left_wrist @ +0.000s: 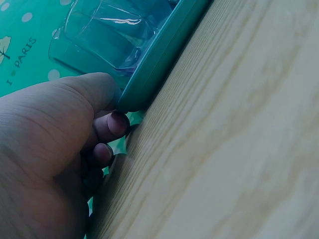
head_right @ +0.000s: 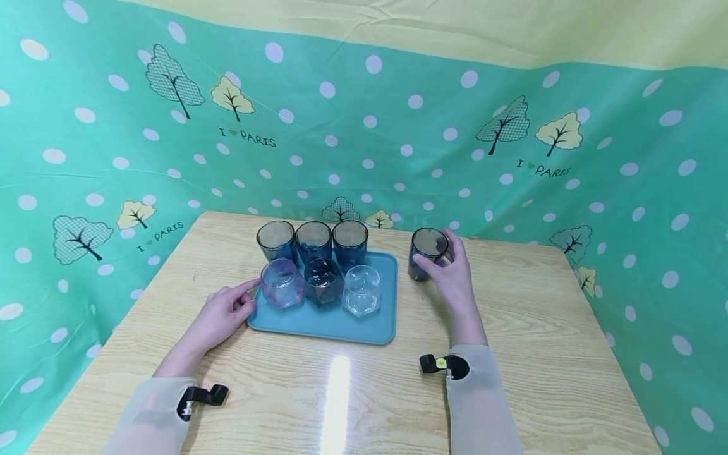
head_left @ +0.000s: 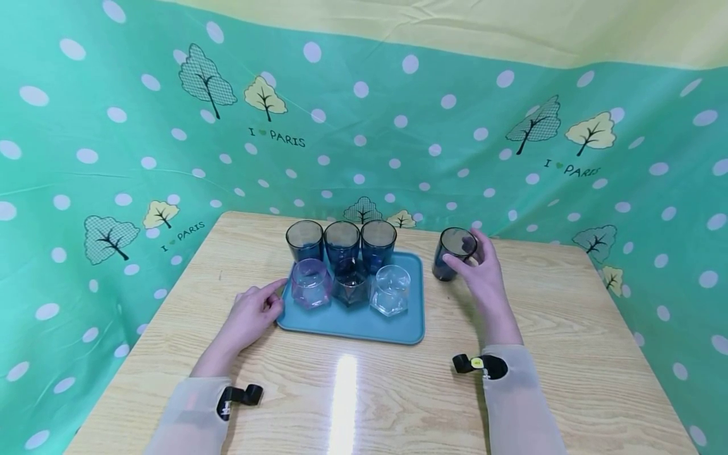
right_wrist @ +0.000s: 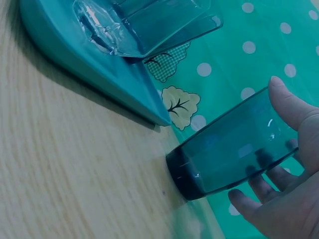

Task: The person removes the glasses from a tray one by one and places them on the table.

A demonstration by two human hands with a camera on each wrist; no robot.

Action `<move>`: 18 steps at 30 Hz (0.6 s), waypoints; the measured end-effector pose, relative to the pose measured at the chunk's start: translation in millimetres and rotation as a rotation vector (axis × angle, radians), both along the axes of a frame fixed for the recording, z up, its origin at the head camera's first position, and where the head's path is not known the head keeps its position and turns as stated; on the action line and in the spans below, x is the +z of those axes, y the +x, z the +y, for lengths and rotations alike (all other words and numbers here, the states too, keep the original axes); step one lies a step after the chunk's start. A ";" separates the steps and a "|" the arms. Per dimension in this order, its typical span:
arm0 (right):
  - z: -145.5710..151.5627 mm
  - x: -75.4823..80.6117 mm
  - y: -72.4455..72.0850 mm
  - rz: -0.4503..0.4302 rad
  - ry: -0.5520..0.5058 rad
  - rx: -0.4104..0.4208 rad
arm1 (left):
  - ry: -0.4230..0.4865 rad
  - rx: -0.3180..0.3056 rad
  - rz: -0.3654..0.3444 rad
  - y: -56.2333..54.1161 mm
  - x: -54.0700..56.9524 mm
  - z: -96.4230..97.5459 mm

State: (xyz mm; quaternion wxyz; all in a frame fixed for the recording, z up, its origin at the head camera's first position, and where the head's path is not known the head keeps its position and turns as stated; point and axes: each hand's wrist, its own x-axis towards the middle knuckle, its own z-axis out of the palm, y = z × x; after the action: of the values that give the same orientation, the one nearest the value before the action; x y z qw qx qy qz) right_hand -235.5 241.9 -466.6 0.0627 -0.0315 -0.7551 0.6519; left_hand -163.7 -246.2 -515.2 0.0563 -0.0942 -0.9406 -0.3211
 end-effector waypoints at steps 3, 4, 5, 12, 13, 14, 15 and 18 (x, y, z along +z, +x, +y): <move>0.0 4.1 1.8 0.010 -0.012 0.008 | 0.002 -0.001 0.000 0.1 0.1 0.1; -0.1 5.6 2.4 0.012 -0.014 0.011 | 0.002 -0.001 0.000 0.1 0.2 0.1; 0.0 7.2 3.2 0.014 -0.016 0.013 | 0.002 -0.001 0.000 0.1 0.3 0.1; -1.7 19.1 7.9 0.033 0.021 -0.002 | 0.000 -0.004 0.001 -0.1 0.1 -0.2; -2.0 20.5 8.3 0.037 0.028 -0.005 | -0.001 -0.004 0.000 -0.1 0.1 -0.2; -2.3 22.1 8.9 0.043 0.032 -0.008 | -0.002 -0.004 0.000 -0.1 0.1 -0.2; -2.6 23.6 9.4 0.048 0.039 -0.012 | -0.004 -0.003 0.000 -0.2 0.0 -0.3; -4.0 28.8 11.7 0.057 0.059 -0.024 | -0.009 -0.003 -0.001 -0.2 -0.1 -0.3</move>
State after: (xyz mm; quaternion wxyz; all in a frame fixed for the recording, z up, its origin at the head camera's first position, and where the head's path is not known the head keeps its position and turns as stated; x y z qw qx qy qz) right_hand -223.8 237.9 -437.8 0.0931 -0.0200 -0.7713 0.6293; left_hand -163.9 -246.6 -515.3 0.0553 -0.0956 -0.9419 -0.3172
